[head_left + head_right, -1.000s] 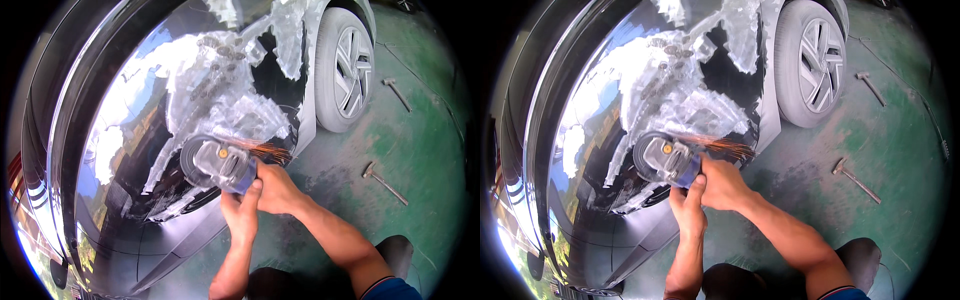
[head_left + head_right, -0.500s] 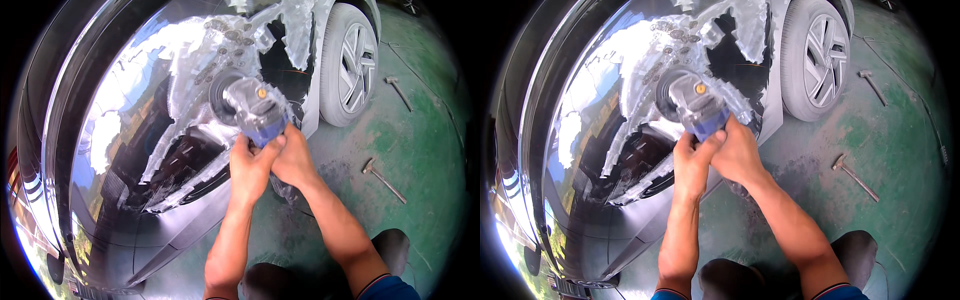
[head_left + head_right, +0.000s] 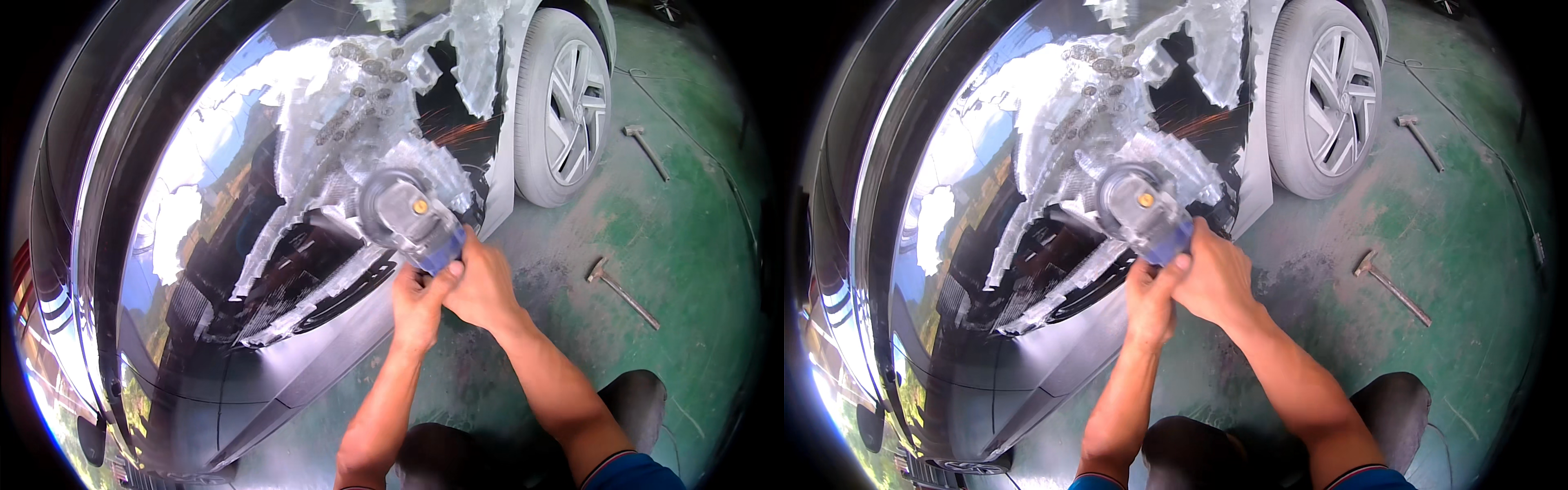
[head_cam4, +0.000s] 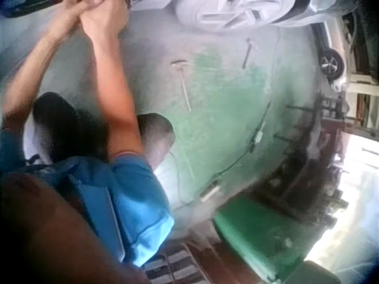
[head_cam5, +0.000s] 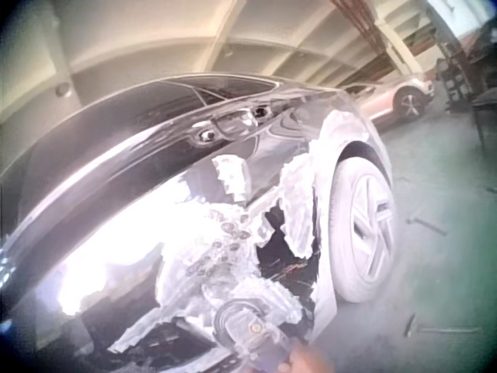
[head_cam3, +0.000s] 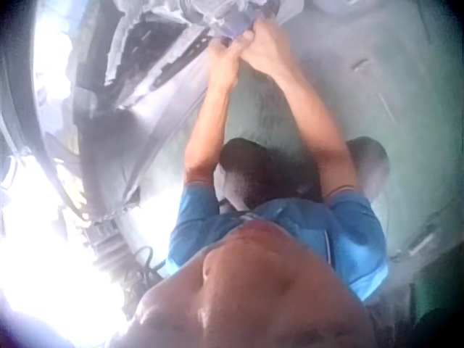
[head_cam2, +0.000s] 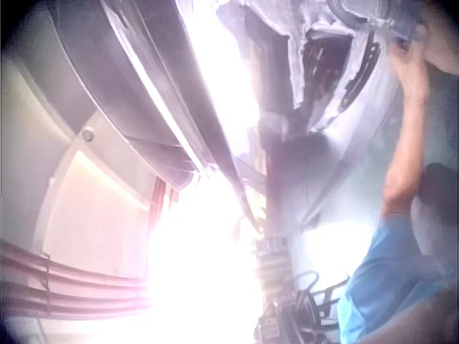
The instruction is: The person uses an angle grinder to remove material from the front fender and door area of a dark-colored car. The operator moves the tool across the surface, generating sparks, and briefly opens the car door to access the frame before continuing the grinding process.
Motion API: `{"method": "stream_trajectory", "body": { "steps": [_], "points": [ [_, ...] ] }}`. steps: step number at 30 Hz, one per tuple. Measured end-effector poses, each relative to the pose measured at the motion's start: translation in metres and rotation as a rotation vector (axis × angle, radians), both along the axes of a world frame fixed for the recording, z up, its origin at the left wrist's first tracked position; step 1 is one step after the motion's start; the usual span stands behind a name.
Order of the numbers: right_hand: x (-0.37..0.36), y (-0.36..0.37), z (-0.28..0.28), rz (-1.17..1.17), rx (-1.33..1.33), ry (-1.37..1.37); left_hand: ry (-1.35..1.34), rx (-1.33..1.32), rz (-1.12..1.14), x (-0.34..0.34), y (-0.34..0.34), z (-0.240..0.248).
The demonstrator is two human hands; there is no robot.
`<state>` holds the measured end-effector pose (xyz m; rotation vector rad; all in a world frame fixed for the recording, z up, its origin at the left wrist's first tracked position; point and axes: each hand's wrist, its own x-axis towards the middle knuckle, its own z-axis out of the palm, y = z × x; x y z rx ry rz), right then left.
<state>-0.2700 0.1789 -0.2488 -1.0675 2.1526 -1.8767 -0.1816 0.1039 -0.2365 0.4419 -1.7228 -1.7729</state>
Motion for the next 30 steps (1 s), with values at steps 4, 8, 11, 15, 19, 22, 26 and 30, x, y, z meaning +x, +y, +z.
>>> {"method": "stream_trajectory", "body": {
  "steps": [4,8,11,15,19,22,26,30],
  "points": [
    [0.004,0.007,-0.001,-0.060,0.115,-0.019,0.002,0.053,-0.020,-0.004,-0.004,-0.017],
    [-0.006,0.003,0.035,-0.089,0.041,0.034,0.075,-0.005,-0.130,-0.016,-0.014,0.024],
    [-0.013,-0.001,0.003,-0.136,-0.007,0.031,-0.075,-0.059,-0.077,-0.024,-0.016,-0.001],
    [-0.015,0.004,-0.009,-0.110,0.023,0.027,-0.031,0.001,-0.049,-0.024,-0.004,-0.010],
    [-0.024,0.000,0.039,-0.120,-0.010,0.073,0.123,-0.003,-0.147,-0.037,-0.009,0.041],
    [-0.027,-0.004,0.012,-0.134,0.011,0.039,-0.015,-0.041,-0.087,-0.036,-0.015,0.008],
    [-0.023,0.011,-0.024,-0.147,0.077,-0.034,-0.079,0.047,-0.114,-0.038,0.001,-0.025],
    [-0.042,0.003,0.002,-0.181,-0.046,0.045,-0.058,-0.059,-0.100,-0.055,-0.007,0.015]
  ]
}}
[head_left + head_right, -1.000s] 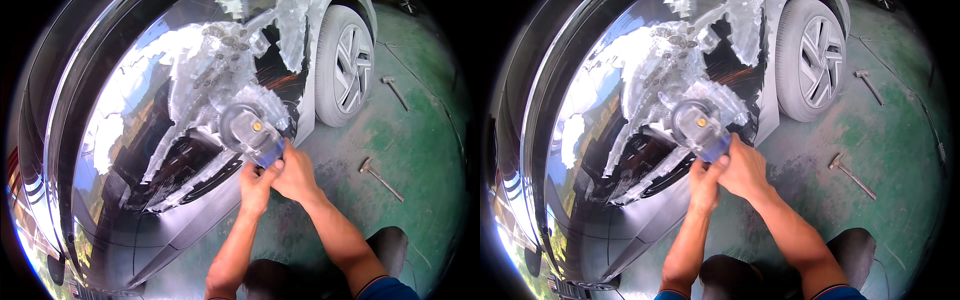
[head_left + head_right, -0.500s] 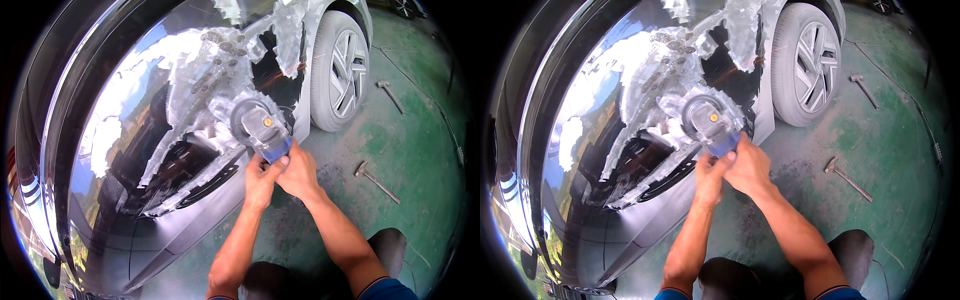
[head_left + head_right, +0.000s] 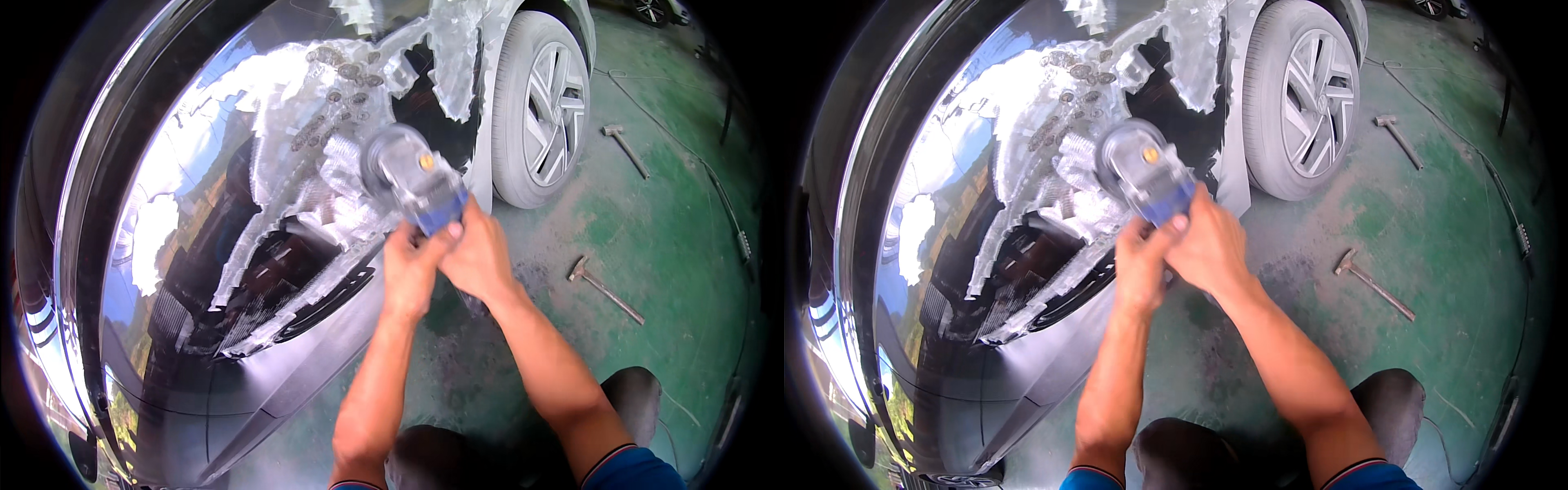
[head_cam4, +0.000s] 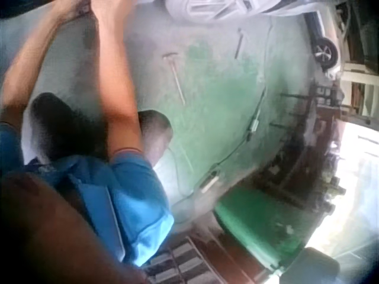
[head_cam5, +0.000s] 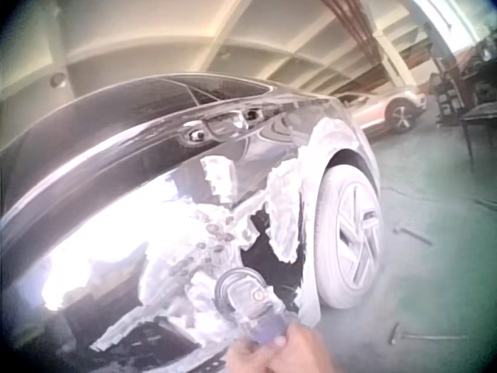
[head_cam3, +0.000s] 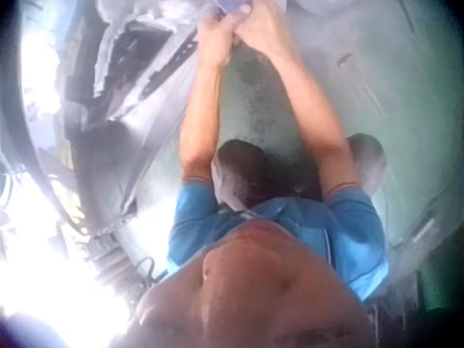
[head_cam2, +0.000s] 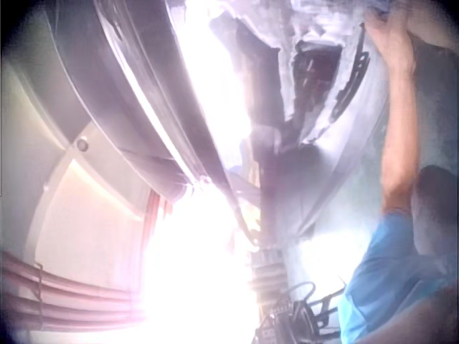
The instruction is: The person uses an angle grinder to remove material from the front fender and door area of a dark-colored car. The operator moves the tool across the surface, generating sparks, and briefly opens the car door to access the frame before continuing the grinding process.
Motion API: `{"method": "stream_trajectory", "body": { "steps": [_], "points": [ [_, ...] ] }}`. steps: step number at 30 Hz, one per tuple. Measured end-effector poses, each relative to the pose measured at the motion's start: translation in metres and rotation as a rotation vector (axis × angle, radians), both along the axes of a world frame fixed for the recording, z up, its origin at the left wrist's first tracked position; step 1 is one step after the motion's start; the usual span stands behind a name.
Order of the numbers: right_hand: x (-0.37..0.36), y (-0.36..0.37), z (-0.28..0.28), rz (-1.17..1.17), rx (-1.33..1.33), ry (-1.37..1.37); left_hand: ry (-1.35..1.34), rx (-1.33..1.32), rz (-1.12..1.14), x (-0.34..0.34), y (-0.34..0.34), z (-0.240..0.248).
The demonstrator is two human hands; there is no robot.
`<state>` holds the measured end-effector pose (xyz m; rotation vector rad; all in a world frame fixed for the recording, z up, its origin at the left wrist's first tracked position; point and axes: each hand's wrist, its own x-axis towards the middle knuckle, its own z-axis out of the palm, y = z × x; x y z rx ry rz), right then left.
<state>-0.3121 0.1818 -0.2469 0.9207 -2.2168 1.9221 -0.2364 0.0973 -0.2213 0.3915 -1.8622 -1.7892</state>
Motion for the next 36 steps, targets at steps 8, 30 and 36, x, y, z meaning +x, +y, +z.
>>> {"method": "stream_trajectory", "body": {
  "steps": [8,30,36],
  "points": [
    [-0.005,0.009,-0.031,-0.009,0.118,-0.129,-0.091,0.040,-0.029,-0.009,0.007,-0.034],
    [-0.027,0.013,0.009,-0.036,-0.025,-0.075,-0.099,-0.044,-0.042,-0.032,0.009,0.015],
    [-0.019,0.017,-0.016,0.025,0.013,-0.136,-0.121,-0.026,0.006,-0.023,0.016,-0.009]
  ]
}}
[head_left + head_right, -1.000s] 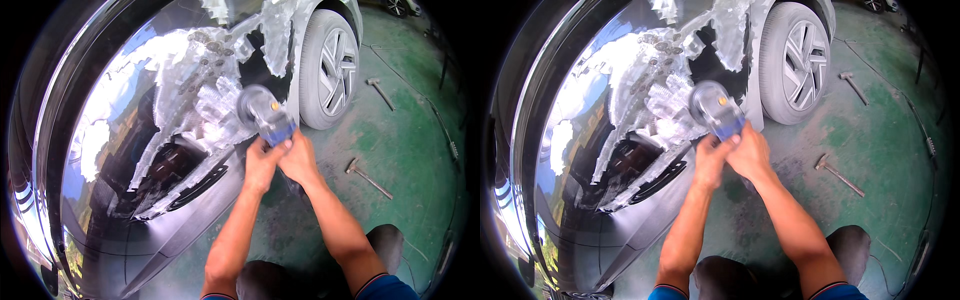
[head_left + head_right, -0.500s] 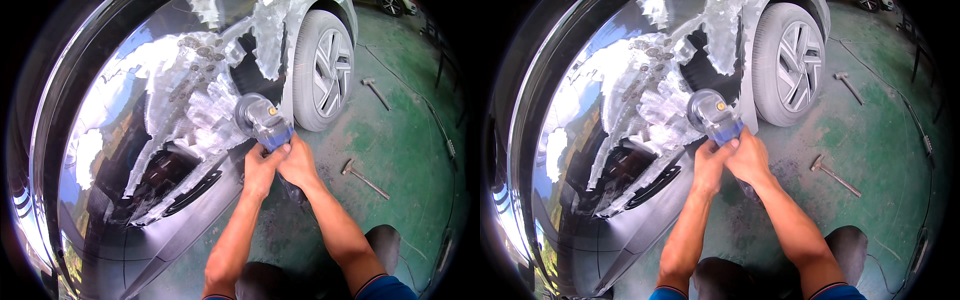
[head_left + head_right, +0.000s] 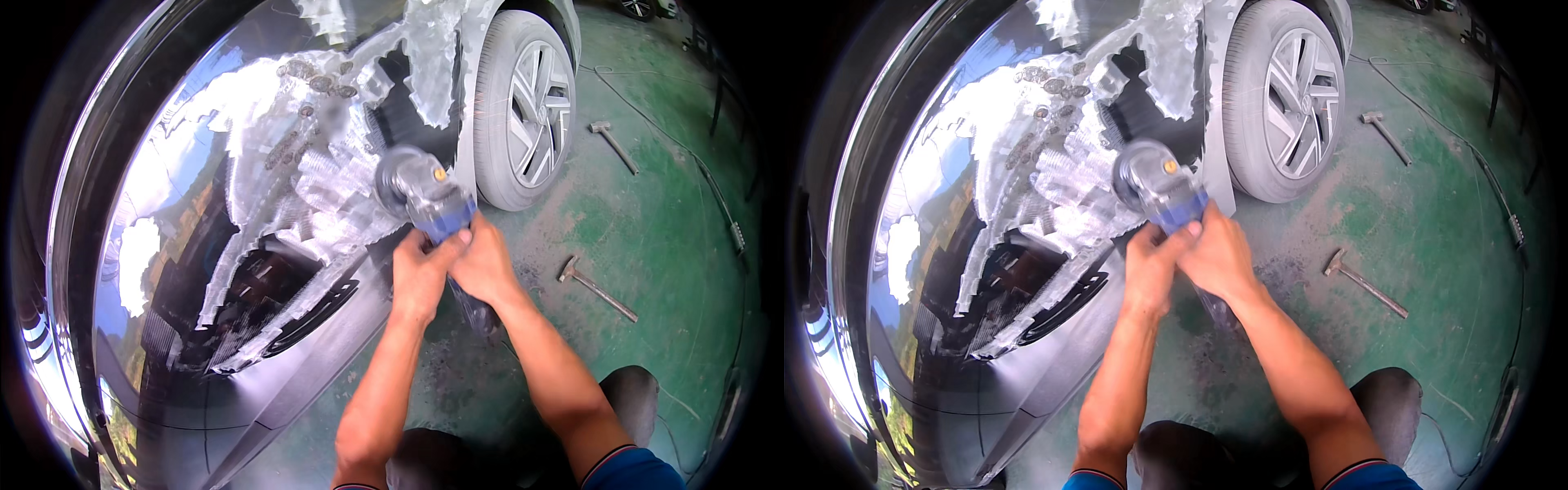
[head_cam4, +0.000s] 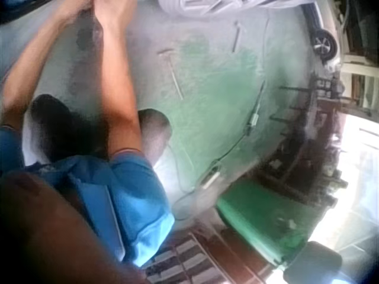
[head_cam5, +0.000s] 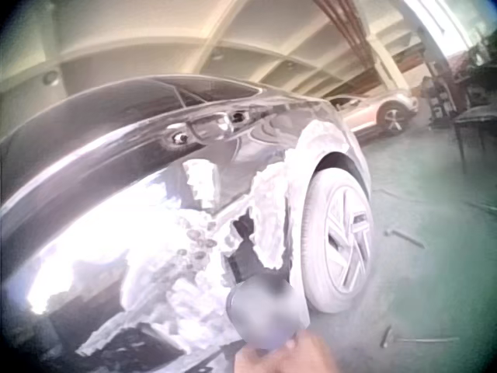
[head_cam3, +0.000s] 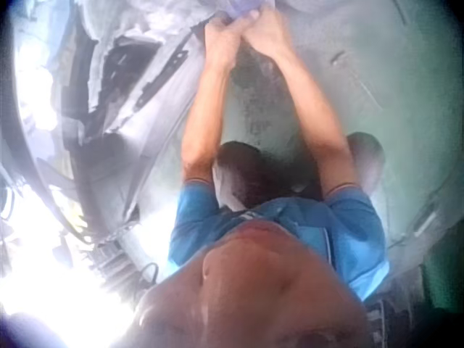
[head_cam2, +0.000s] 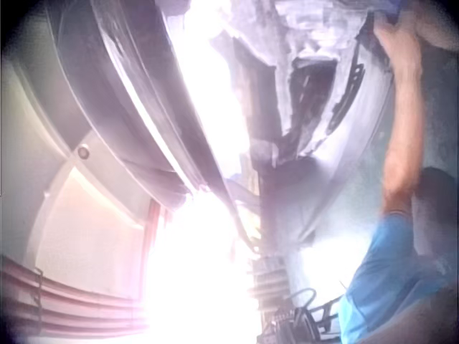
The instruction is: The person uses an angle grinder to remove material from the front fender and door area of a dark-colored car. The operator moves the tool across the surface, generating sparks, and briefly opens the car door to access the frame before continuing the grinding process.
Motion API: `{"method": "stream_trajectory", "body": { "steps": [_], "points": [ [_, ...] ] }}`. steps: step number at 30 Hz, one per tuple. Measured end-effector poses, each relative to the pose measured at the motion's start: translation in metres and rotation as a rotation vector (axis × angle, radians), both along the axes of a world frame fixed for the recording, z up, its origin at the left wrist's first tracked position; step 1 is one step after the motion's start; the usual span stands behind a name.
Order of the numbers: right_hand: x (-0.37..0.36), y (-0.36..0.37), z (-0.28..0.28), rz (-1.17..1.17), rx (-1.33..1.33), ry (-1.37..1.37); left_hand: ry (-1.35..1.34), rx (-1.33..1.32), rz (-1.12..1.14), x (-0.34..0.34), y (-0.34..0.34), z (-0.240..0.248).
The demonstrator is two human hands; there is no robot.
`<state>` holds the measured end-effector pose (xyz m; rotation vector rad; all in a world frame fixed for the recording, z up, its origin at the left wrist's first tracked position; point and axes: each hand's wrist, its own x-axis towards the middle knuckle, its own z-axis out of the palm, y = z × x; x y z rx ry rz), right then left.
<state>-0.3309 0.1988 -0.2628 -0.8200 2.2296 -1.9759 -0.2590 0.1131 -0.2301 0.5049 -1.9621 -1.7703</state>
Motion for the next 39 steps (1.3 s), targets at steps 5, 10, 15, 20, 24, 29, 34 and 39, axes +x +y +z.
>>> {"method": "stream_trajectory", "body": {
  "steps": [5,10,15,20,24,29,34,39],
  "points": [
    [-0.024,-0.009,0.051,0.029,-0.216,-0.046,0.084,-0.096,-0.016,-0.026,-0.003,0.061],
    [-0.019,0.002,0.032,0.240,-0.297,0.014,0.047,-0.282,0.125,-0.010,0.014,0.042],
    [-0.031,0.009,0.068,0.365,-0.364,-0.354,0.007,-0.255,0.101,-0.017,0.016,0.063],
    [-0.036,0.020,0.068,0.437,-0.313,-0.343,0.093,-0.237,0.140,-0.018,0.029,0.056],
    [-0.039,0.031,0.083,0.545,-0.310,-0.449,0.039,-0.242,0.127,-0.018,0.033,0.068],
    [-0.039,0.025,0.071,0.495,-0.295,-0.310,0.090,-0.196,0.173,-0.014,0.032,0.052],
    [-0.044,0.015,0.077,0.492,-0.382,-0.288,0.130,-0.152,0.102,-0.022,0.020,0.061],
    [-0.008,0.010,-0.001,0.315,-0.093,-0.106,0.078,-0.027,0.174,0.018,0.027,-0.018]
  ]
}}
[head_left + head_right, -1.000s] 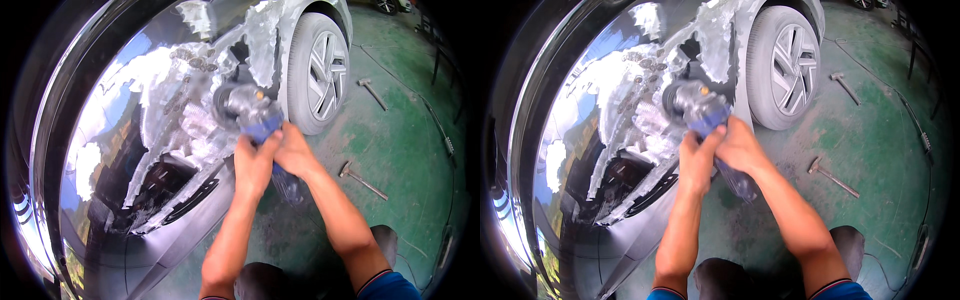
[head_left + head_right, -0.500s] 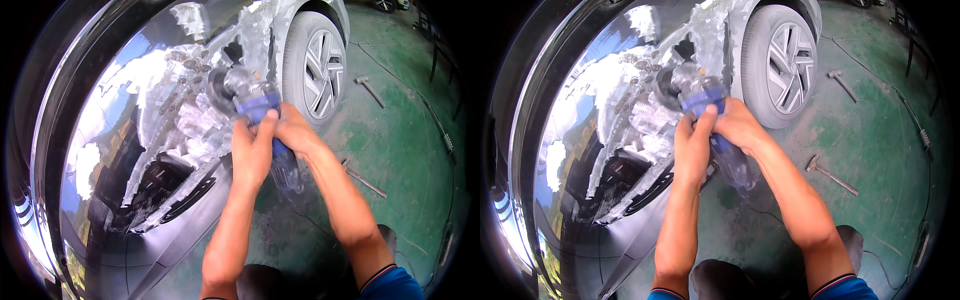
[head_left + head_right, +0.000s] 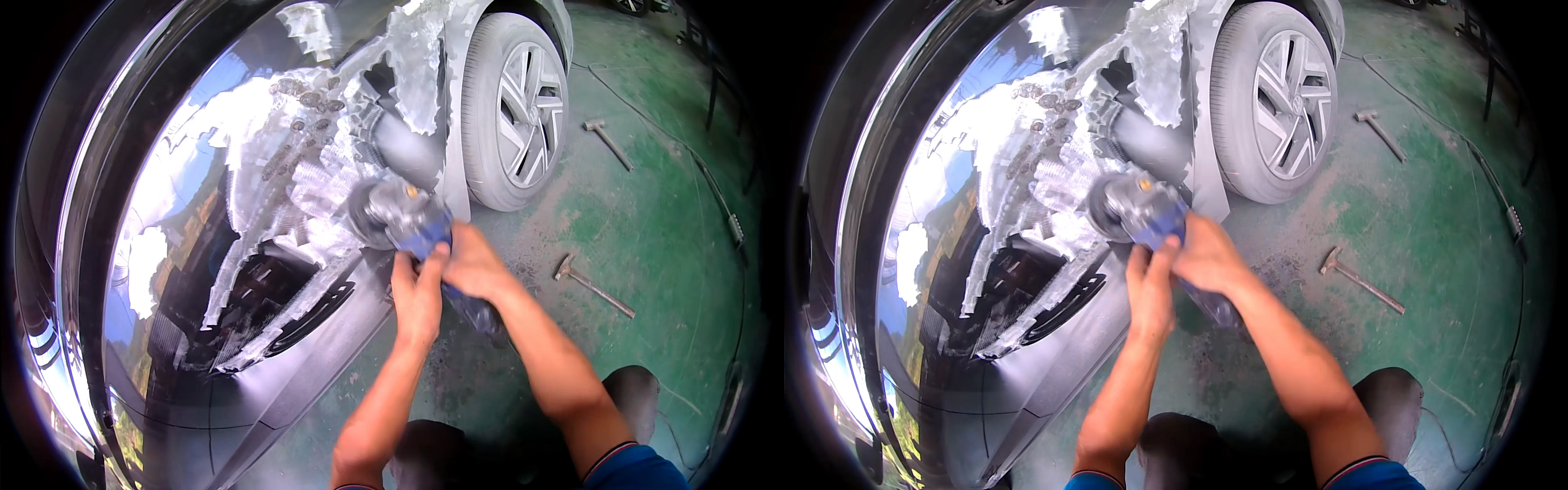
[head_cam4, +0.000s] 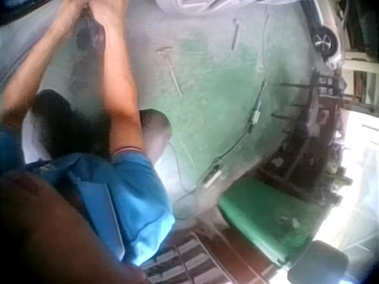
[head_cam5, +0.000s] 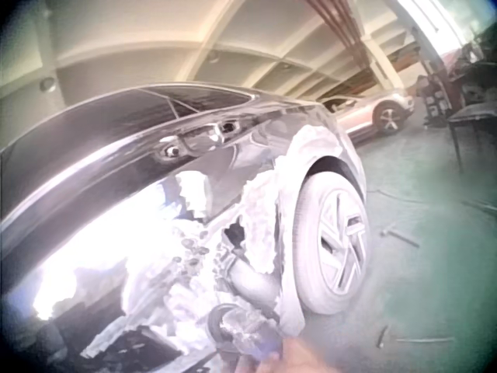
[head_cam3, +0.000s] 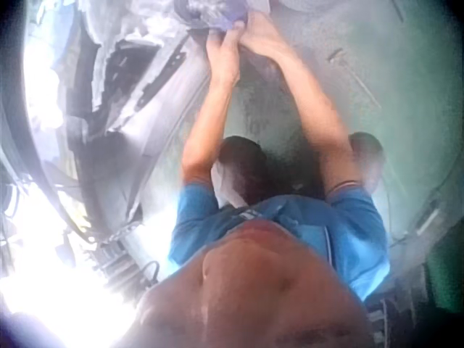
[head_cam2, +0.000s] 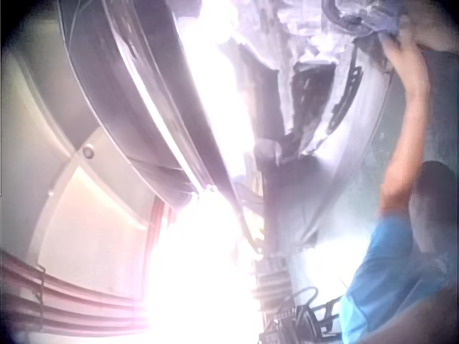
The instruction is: The person uses an angle grinder to remove material from the front fender and door area of a dark-colored car. The operator moves the tool across the surface, generating sparks, and briefly opens the car door to access the frame before continuing the grinding process.
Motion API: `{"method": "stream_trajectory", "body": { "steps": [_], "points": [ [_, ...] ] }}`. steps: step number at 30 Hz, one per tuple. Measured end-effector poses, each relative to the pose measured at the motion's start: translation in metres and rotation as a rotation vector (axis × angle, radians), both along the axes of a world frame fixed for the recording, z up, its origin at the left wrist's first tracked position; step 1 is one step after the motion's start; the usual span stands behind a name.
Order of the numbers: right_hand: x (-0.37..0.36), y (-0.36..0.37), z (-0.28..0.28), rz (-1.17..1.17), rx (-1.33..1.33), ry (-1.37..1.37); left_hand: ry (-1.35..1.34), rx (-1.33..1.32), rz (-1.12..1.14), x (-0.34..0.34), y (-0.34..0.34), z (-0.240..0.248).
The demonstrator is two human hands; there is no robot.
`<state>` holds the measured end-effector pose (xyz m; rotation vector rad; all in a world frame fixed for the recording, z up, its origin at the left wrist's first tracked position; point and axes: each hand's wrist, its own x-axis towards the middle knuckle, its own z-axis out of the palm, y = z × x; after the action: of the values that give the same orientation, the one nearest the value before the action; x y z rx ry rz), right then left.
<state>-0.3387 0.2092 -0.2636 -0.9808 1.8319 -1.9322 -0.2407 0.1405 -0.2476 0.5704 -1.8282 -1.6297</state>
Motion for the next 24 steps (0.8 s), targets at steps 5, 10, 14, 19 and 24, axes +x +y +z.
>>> {"method": "stream_trajectory", "body": {
  "steps": [5,10,14,19,24],
  "points": [
    [0.015,-0.005,-0.020,-0.165,0.150,0.112,0.015,0.121,-0.091,0.002,-0.010,-0.020],
    [0.006,-0.017,0.046,-0.322,0.055,0.257,0.187,0.133,-0.229,-0.018,-0.029,0.041],
    [0.005,-0.011,-0.001,-0.393,0.249,0.236,0.088,0.189,-0.253,-0.022,-0.028,-0.007],
    [0.009,-0.006,0.002,-0.393,0.247,0.246,0.119,0.218,-0.276,-0.021,-0.028,-0.010],
    [0.023,-0.022,0.049,-0.311,0.201,0.348,0.246,0.165,-0.264,-0.002,-0.043,0.021]
  ]
}}
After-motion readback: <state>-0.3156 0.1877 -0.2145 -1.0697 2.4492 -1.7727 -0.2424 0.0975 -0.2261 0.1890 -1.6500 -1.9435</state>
